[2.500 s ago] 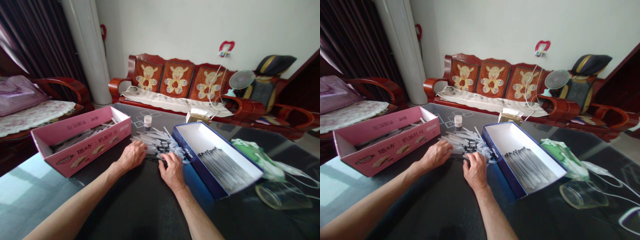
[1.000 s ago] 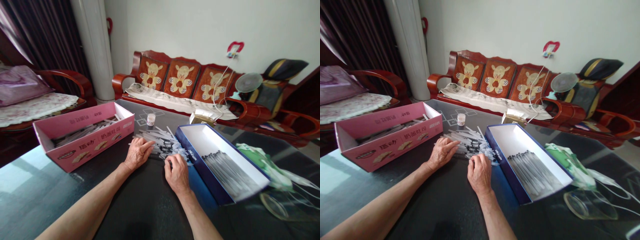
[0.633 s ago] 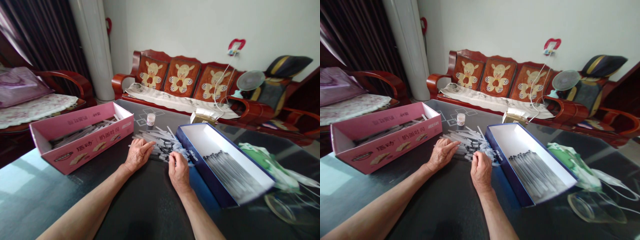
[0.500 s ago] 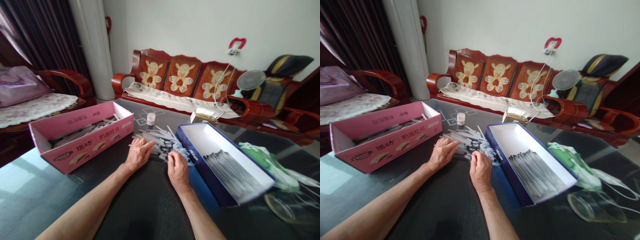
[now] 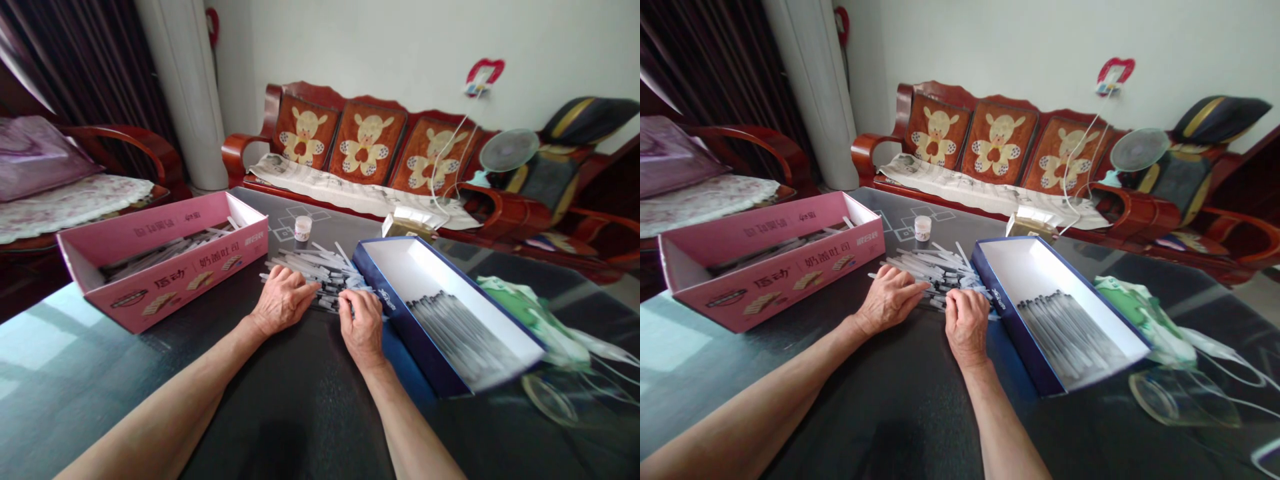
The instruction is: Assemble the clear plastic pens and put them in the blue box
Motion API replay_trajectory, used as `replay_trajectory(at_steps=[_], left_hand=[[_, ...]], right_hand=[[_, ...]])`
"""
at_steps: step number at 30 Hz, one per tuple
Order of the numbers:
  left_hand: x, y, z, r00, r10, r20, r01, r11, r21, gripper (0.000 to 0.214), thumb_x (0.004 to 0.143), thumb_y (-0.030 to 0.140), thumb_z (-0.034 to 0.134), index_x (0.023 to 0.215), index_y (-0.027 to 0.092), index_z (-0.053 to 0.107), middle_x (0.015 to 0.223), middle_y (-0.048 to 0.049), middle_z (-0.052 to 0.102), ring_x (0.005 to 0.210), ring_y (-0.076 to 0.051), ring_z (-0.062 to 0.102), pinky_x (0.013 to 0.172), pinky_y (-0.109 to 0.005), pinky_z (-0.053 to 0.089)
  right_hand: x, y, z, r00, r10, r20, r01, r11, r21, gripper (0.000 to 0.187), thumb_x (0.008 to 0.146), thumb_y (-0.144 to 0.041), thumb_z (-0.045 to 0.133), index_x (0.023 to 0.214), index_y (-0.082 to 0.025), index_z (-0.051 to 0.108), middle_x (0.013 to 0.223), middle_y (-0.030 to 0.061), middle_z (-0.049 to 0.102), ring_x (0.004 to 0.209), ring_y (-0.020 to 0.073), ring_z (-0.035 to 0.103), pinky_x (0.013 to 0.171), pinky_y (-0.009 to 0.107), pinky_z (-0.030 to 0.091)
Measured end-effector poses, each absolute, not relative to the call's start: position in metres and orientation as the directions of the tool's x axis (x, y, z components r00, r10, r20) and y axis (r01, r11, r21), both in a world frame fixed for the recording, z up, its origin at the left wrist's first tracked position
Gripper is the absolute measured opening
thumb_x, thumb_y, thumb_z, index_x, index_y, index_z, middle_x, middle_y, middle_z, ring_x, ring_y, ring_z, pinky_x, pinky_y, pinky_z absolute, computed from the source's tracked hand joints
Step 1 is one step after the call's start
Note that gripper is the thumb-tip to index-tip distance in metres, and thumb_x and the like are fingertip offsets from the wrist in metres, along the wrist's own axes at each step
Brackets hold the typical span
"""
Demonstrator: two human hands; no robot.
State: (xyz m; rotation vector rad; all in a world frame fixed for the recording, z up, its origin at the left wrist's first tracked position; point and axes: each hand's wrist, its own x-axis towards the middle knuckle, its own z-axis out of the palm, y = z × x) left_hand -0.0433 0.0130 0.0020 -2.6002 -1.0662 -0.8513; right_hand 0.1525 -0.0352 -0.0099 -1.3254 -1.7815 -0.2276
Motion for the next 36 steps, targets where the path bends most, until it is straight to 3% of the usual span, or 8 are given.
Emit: replay_trajectory(at_steps=[5, 9, 13, 19, 23, 25, 30, 36], left_hand=[[-0.033, 0.005, 0.002, 0.592, 0.563, 0.577, 0.680, -0.733, 0.018, 0.029, 0.092, 0.041, 0.044, 0.109, 0.030, 0.066, 0.078, -0.0041, 0.058, 0.074, -0.019, 0.046, 0.077, -0.038, 0.031], [-0.030, 0.004, -0.002, 0.467, 0.610, 0.640, 0.747, -0.659, 0.083, 0.028, 0.091, 0.038, 0.046, 0.090, 0.026, 0.070, 0.070, -0.0036, 0.055, 0.072, -0.018, 0.046, 0.076, -0.037, 0.032], [-0.032, 0.007, -0.004, 0.395, 0.618, 0.680, 0.778, -0.618, 0.109, 0.027, 0.091, 0.037, 0.046, 0.085, 0.025, 0.070, 0.067, -0.0032, 0.054, 0.072, -0.019, 0.046, 0.077, -0.037, 0.033], [-0.030, 0.008, -0.005, 0.508, 0.569, 0.647, 0.701, -0.709, 0.072, 0.031, 0.094, 0.033, 0.042, 0.115, 0.023, 0.063, 0.081, -0.0058, 0.058, 0.076, -0.019, 0.046, 0.071, -0.033, 0.035], [-0.029, 0.008, -0.008, 0.564, 0.556, 0.611, 0.665, -0.744, 0.063, 0.035, 0.096, 0.023, 0.034, 0.123, 0.019, 0.057, 0.082, -0.0065, 0.059, 0.075, -0.018, 0.046, 0.072, -0.033, 0.037], [-0.029, 0.008, -0.009, 0.567, 0.558, 0.606, 0.662, -0.747, 0.068, 0.036, 0.096, 0.021, 0.034, 0.124, 0.020, 0.056, 0.081, -0.0063, 0.058, 0.075, -0.018, 0.046, 0.072, -0.033, 0.038], [-0.030, 0.008, -0.010, 0.516, 0.565, 0.644, 0.695, -0.716, 0.072, 0.035, 0.095, 0.021, 0.037, 0.125, 0.021, 0.056, 0.079, -0.0050, 0.058, 0.074, -0.019, 0.044, 0.071, -0.032, 0.037], [-0.034, 0.012, -0.014, 0.385, 0.563, 0.731, 0.783, -0.619, 0.063, 0.032, 0.094, 0.021, 0.041, 0.120, 0.020, 0.059, 0.075, -0.0048, 0.056, 0.074, -0.019, 0.044, 0.070, -0.033, 0.034]], right_hand=[[0.142, -0.038, -0.009, -0.114, 0.698, 0.707, 0.756, 0.523, -0.394, 0.015, 0.092, -0.019, 0.045, 0.093, -0.020, 0.060, 0.091, 0.0070, 0.063, 0.091, 0.0199, 0.056, 0.084, 0.036, 0.045], [0.142, -0.036, -0.010, 0.005, 0.680, 0.733, 0.705, 0.518, -0.485, 0.018, 0.091, -0.020, 0.044, 0.102, -0.018, 0.058, 0.106, 0.0116, 0.060, 0.105, 0.0221, 0.055, 0.091, 0.040, 0.045], [0.147, -0.032, -0.016, 0.193, 0.700, 0.687, 0.647, 0.436, -0.626, 0.012, 0.088, -0.026, 0.053, 0.092, -0.018, 0.061, 0.088, 0.0077, 0.063, 0.082, 0.0189, 0.060, 0.074, 0.034, 0.051], [0.147, -0.025, -0.021, 0.467, 0.808, 0.359, 0.153, 0.326, -0.933, 0.025, 0.081, -0.038, 0.061, 0.096, -0.017, 0.063, 0.086, 0.0056, 0.069, 0.076, 0.0170, 0.065, 0.074, 0.034, 0.055], [0.145, -0.022, -0.019, 0.515, 0.840, 0.172, -0.129, 0.274, -0.953, 0.031, 0.074, -0.037, 0.069, 0.096, -0.018, 0.058, 0.079, 0.0014, 0.070, 0.070, 0.0154, 0.066, 0.068, 0.032, 0.055], [0.142, -0.024, -0.017, 0.487, 0.851, 0.194, -0.079, 0.264, -0.961, 0.028, 0.074, -0.038, 0.069, 0.092, -0.018, 0.060, 0.077, 0.0019, 0.070, 0.070, 0.0161, 0.066, 0.068, 0.032, 0.055], [0.142, -0.030, -0.013, 0.231, 0.853, 0.468, 0.349, 0.376, -0.858, 0.022, 0.085, -0.033, 0.055, 0.098, -0.020, 0.067, 0.101, 0.0067, 0.069, 0.096, 0.0194, 0.064, 0.085, 0.033, 0.050], [0.172, -0.023, -0.013, 0.437, 0.636, 0.635, 0.627, 0.291, -0.723, 0.019, 0.083, -0.025, 0.049, 0.088, -0.017, 0.066, 0.087, 0.0062, 0.066, 0.081, 0.0180, 0.062, 0.072, 0.031, 0.049]])
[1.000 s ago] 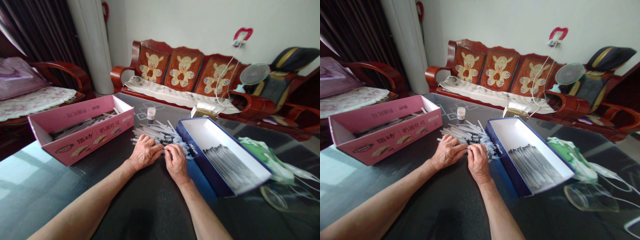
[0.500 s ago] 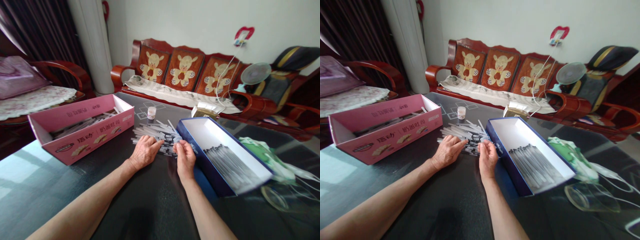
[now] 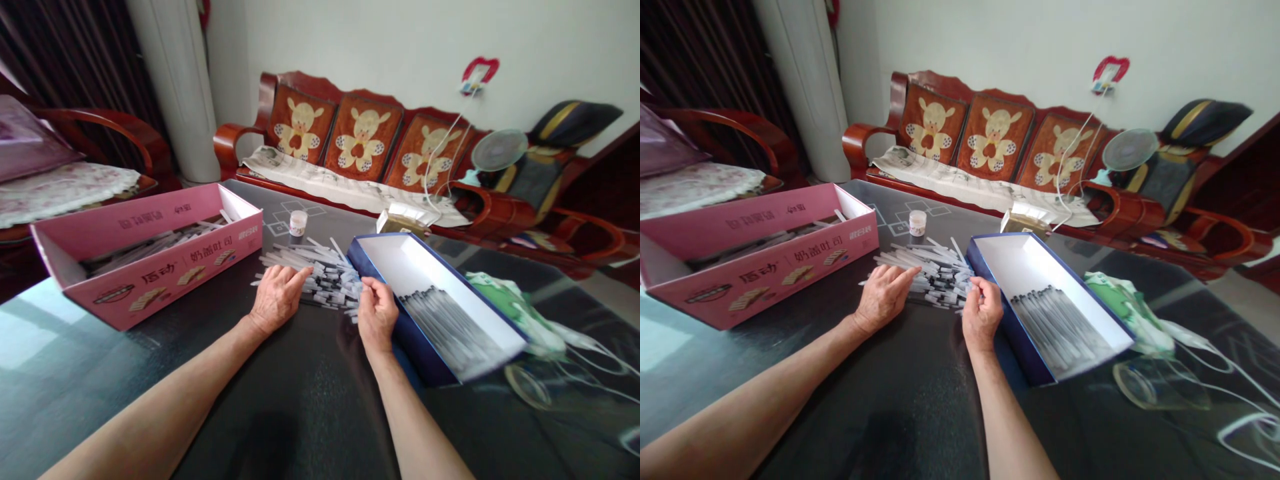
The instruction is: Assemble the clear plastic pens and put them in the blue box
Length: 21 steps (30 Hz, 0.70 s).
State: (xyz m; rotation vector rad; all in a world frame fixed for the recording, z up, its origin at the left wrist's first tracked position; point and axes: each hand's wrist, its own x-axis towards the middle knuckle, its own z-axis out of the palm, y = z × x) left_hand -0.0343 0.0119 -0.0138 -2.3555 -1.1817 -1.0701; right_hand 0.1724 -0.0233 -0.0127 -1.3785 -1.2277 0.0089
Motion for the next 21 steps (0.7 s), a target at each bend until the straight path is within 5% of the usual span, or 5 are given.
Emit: replay_trajectory(at_steps=[9, 15, 21], left_hand=[[-0.034, 0.012, -0.014, 0.412, 0.570, 0.711, 0.788, -0.614, 0.035, 0.031, 0.093, 0.020, 0.042, 0.117, 0.022, 0.061, 0.073, -0.0042, 0.055, 0.072, -0.020, 0.043, 0.069, -0.033, 0.034], [-0.038, 0.015, -0.017, 0.369, 0.598, 0.711, 0.804, -0.590, 0.079, 0.031, 0.093, 0.021, 0.041, 0.117, 0.021, 0.062, 0.075, -0.0048, 0.057, 0.074, -0.021, 0.046, 0.070, -0.034, 0.035], [-0.038, 0.017, -0.018, 0.355, 0.615, 0.704, 0.806, -0.583, 0.103, 0.032, 0.093, 0.021, 0.040, 0.117, 0.021, 0.062, 0.076, -0.0051, 0.057, 0.073, -0.020, 0.045, 0.069, -0.033, 0.035]], right_hand=[[0.201, -0.037, -0.001, 0.149, 0.776, 0.613, 0.797, 0.273, -0.539, 0.021, 0.083, -0.020, 0.048, 0.090, -0.017, 0.067, 0.086, 0.0067, 0.068, 0.078, 0.0181, 0.062, 0.075, 0.031, 0.050], [0.161, -0.045, 0.002, -0.266, 0.861, 0.434, 0.869, 0.409, -0.279, 0.035, 0.089, -0.021, 0.046, 0.121, -0.018, 0.059, 0.131, 0.0091, 0.057, 0.124, 0.0255, 0.047, 0.104, 0.044, 0.035], [0.151, -0.070, -0.003, -0.368, 0.888, 0.277, 0.881, 0.428, -0.200, 0.042, 0.092, -0.023, 0.042, 0.134, -0.023, 0.048, 0.143, 0.0048, 0.047, 0.136, 0.0257, 0.034, 0.109, 0.050, 0.027]])
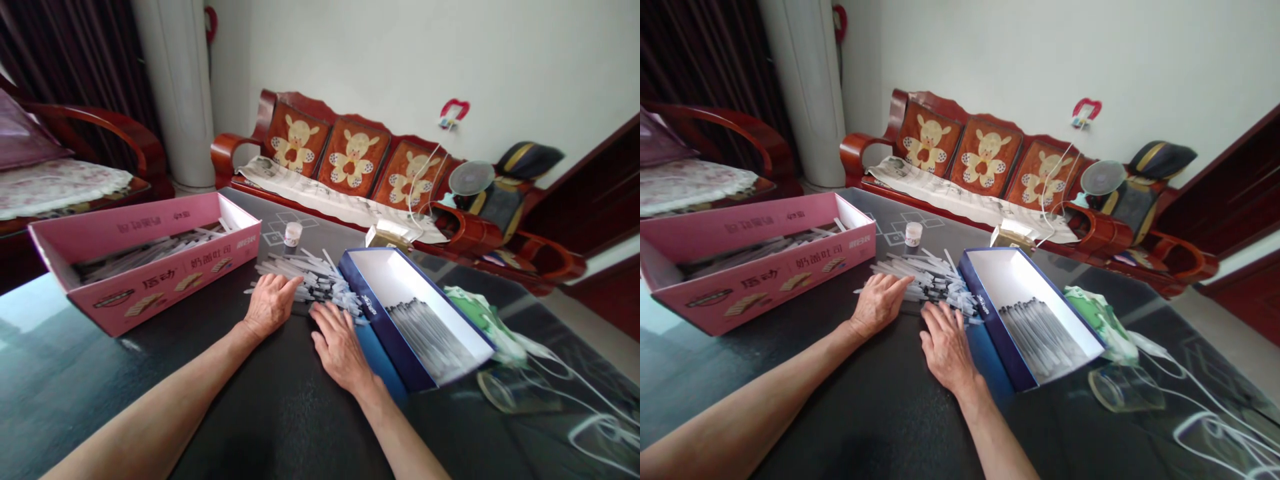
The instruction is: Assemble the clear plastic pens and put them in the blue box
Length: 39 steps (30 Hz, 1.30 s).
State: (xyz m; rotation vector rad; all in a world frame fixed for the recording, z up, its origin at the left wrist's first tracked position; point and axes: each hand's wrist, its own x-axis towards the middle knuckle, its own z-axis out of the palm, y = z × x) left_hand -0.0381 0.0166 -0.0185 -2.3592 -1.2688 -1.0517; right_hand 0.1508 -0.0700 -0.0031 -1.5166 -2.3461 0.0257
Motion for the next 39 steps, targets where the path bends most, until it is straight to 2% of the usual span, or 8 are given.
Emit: replay_trajectory(at_steps=[4, 8, 13, 17, 27, 34, 37, 39], left_hand=[[-0.036, 0.016, -0.019, 0.365, 0.622, 0.692, 0.799, -0.592, 0.111, 0.033, 0.094, 0.021, 0.039, 0.118, 0.022, 0.061, 0.076, -0.0052, 0.057, 0.074, -0.020, 0.046, 0.070, -0.034, 0.036], [-0.032, 0.014, -0.020, 0.423, 0.611, 0.669, 0.767, -0.635, 0.095, 0.032, 0.094, 0.021, 0.039, 0.118, 0.022, 0.061, 0.077, -0.0056, 0.057, 0.073, -0.019, 0.046, 0.069, -0.034, 0.036], [-0.030, 0.015, -0.022, 0.471, 0.603, 0.644, 0.740, -0.668, 0.084, 0.032, 0.092, 0.018, 0.042, 0.117, 0.021, 0.061, 0.077, -0.0055, 0.058, 0.072, -0.019, 0.046, 0.070, -0.033, 0.037], [-0.031, 0.016, -0.023, 0.457, 0.606, 0.651, 0.745, -0.660, 0.092, 0.033, 0.091, 0.018, 0.042, 0.118, 0.021, 0.060, 0.077, -0.0055, 0.058, 0.073, -0.019, 0.046, 0.070, -0.033, 0.037], [-0.032, 0.016, -0.023, 0.417, 0.614, 0.670, 0.752, -0.647, 0.126, 0.032, 0.091, 0.018, 0.042, 0.118, 0.021, 0.060, 0.076, -0.0050, 0.057, 0.074, -0.020, 0.046, 0.069, -0.033, 0.037], [-0.032, 0.015, -0.022, 0.409, 0.611, 0.678, 0.744, -0.653, 0.140, 0.032, 0.091, 0.017, 0.042, 0.116, 0.020, 0.060, 0.074, -0.0051, 0.056, 0.073, -0.020, 0.046, 0.068, -0.032, 0.037], [-0.032, 0.015, -0.022, 0.401, 0.598, 0.694, 0.735, -0.662, 0.146, 0.031, 0.091, 0.018, 0.042, 0.115, 0.018, 0.061, 0.074, -0.0053, 0.056, 0.073, -0.020, 0.046, 0.068, -0.033, 0.038], [-0.032, 0.015, -0.022, 0.403, 0.594, 0.696, 0.725, -0.672, 0.153, 0.031, 0.092, 0.019, 0.041, 0.116, 0.017, 0.060, 0.075, -0.0054, 0.056, 0.073, -0.019, 0.046, 0.069, -0.033, 0.038]], right_hand=[[0.168, -0.088, -0.002, -0.392, 0.885, 0.252, 0.886, 0.437, -0.155, 0.044, 0.092, -0.021, 0.042, 0.135, -0.024, 0.048, 0.145, 0.0051, 0.045, 0.136, 0.0246, 0.034, 0.109, 0.050, 0.028], [0.180, -0.100, -0.002, -0.374, 0.890, 0.261, 0.896, 0.420, -0.147, 0.039, 0.092, -0.020, 0.041, 0.129, -0.022, 0.053, 0.140, 0.0065, 0.050, 0.134, 0.0263, 0.036, 0.108, 0.052, 0.029], [0.183, -0.094, -0.002, -0.314, 0.859, 0.403, 0.902, 0.403, -0.156, 0.029, 0.091, -0.020, 0.045, 0.115, -0.020, 0.062, 0.129, 0.0094, 0.057, 0.126, 0.0274, 0.044, 0.104, 0.050, 0.033], [0.171, -0.071, 0.000, -0.254, 0.816, 0.520, 0.893, 0.405, -0.199, 0.023, 0.090, -0.018, 0.047, 0.103, -0.020, 0.067, 0.106, 0.0086, 0.063, 0.104, 0.0225, 0.055, 0.094, 0.041, 0.040], [0.146, -0.035, 0.009, -0.246, 0.914, 0.323, 0.945, 0.300, -0.129, 0.011, 0.081, -0.016, 0.060, 0.083, -0.021, 0.069, 0.089, 0.0067, 0.063, 0.089, 0.0225, 0.056, 0.083, 0.038, 0.040], [0.145, -0.032, 0.009, -0.187, 0.932, 0.312, 0.963, 0.236, -0.128, 0.009, 0.077, -0.016, 0.061, 0.074, -0.019, 0.068, 0.087, 0.0105, 0.064, 0.086, 0.0255, 0.058, 0.077, 0.039, 0.043], [0.144, -0.033, 0.014, -0.178, 0.908, 0.379, 0.939, 0.273, -0.211, 0.009, 0.079, -0.015, 0.058, 0.075, -0.019, 0.065, 0.087, 0.0104, 0.064, 0.087, 0.0257, 0.059, 0.079, 0.040, 0.045], [0.144, -0.032, 0.017, -0.101, 0.873, 0.476, 0.874, 0.307, -0.377, 0.010, 0.083, -0.020, 0.054, 0.082, -0.019, 0.064, 0.086, 0.0088, 0.066, 0.086, 0.0233, 0.061, 0.079, 0.038, 0.047]])
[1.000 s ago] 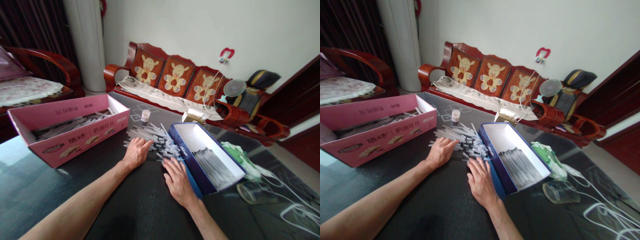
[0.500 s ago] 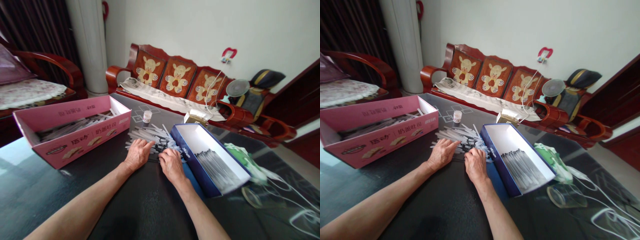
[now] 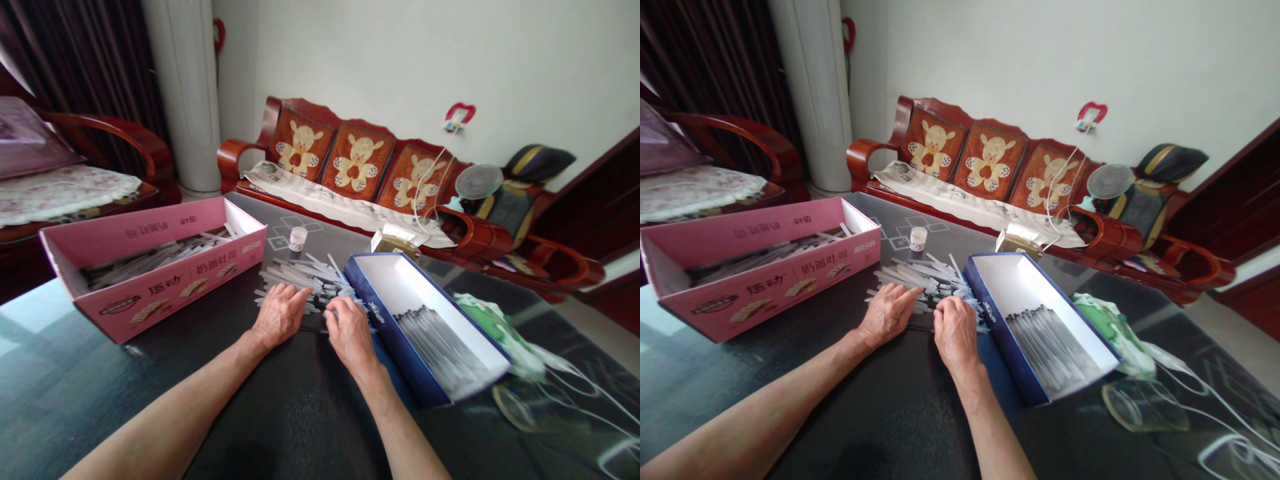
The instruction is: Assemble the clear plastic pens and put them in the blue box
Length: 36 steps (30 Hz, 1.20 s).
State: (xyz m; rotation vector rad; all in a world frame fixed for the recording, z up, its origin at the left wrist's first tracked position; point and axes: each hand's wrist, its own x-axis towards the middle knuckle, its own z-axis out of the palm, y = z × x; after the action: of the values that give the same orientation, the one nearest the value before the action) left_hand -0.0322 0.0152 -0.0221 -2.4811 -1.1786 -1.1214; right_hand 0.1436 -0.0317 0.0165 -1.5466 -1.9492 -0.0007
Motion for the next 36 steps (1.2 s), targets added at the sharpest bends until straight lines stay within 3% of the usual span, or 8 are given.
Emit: replay_trajectory(at_steps=[2, 4, 8, 36], left_hand=[[-0.032, 0.015, -0.022, 0.412, 0.589, 0.696, 0.711, -0.685, 0.159, 0.031, 0.093, 0.019, 0.040, 0.117, 0.017, 0.059, 0.076, -0.0055, 0.057, 0.072, -0.019, 0.046, 0.069, -0.033, 0.038], [-0.032, 0.014, -0.021, 0.419, 0.584, 0.695, 0.698, -0.697, 0.164, 0.031, 0.093, 0.020, 0.039, 0.117, 0.017, 0.059, 0.077, -0.0056, 0.057, 0.072, -0.019, 0.046, 0.069, -0.033, 0.039], [-0.032, 0.014, -0.021, 0.425, 0.581, 0.694, 0.682, -0.710, 0.177, 0.031, 0.093, 0.021, 0.040, 0.117, 0.016, 0.059, 0.078, -0.0060, 0.058, 0.073, -0.019, 0.047, 0.070, -0.032, 0.039], [-0.032, 0.009, -0.011, 0.524, 0.605, 0.599, 0.670, -0.727, 0.149, 0.029, 0.093, 0.024, 0.040, 0.112, 0.018, 0.061, 0.075, -0.0058, 0.057, 0.074, -0.020, 0.047, 0.072, -0.034, 0.038]], right_hand=[[0.141, -0.029, 0.015, 0.053, 0.855, 0.515, 0.724, 0.322, -0.610, 0.015, 0.087, -0.027, 0.050, 0.090, -0.019, 0.062, 0.083, 0.0063, 0.068, 0.078, 0.0196, 0.064, 0.074, 0.033, 0.051], [0.137, -0.026, 0.010, 0.197, 0.871, 0.450, 0.514, 0.300, -0.804, 0.021, 0.087, -0.036, 0.052, 0.094, -0.019, 0.063, 0.080, 0.0046, 0.070, 0.072, 0.0173, 0.066, 0.067, 0.029, 0.054], [0.127, -0.019, -0.006, 0.284, 0.922, 0.264, 0.233, 0.201, -0.951, 0.034, 0.082, -0.043, 0.057, 0.099, -0.016, 0.067, 0.085, 0.0072, 0.072, 0.074, 0.0190, 0.069, 0.057, 0.027, 0.056], [0.127, -0.013, -0.023, 0.188, 0.925, 0.331, 0.291, 0.270, -0.918, 0.022, 0.083, -0.032, 0.056, 0.096, -0.019, 0.067, 0.090, 0.0061, 0.073, 0.079, 0.0198, 0.069, 0.071, 0.033, 0.058]])
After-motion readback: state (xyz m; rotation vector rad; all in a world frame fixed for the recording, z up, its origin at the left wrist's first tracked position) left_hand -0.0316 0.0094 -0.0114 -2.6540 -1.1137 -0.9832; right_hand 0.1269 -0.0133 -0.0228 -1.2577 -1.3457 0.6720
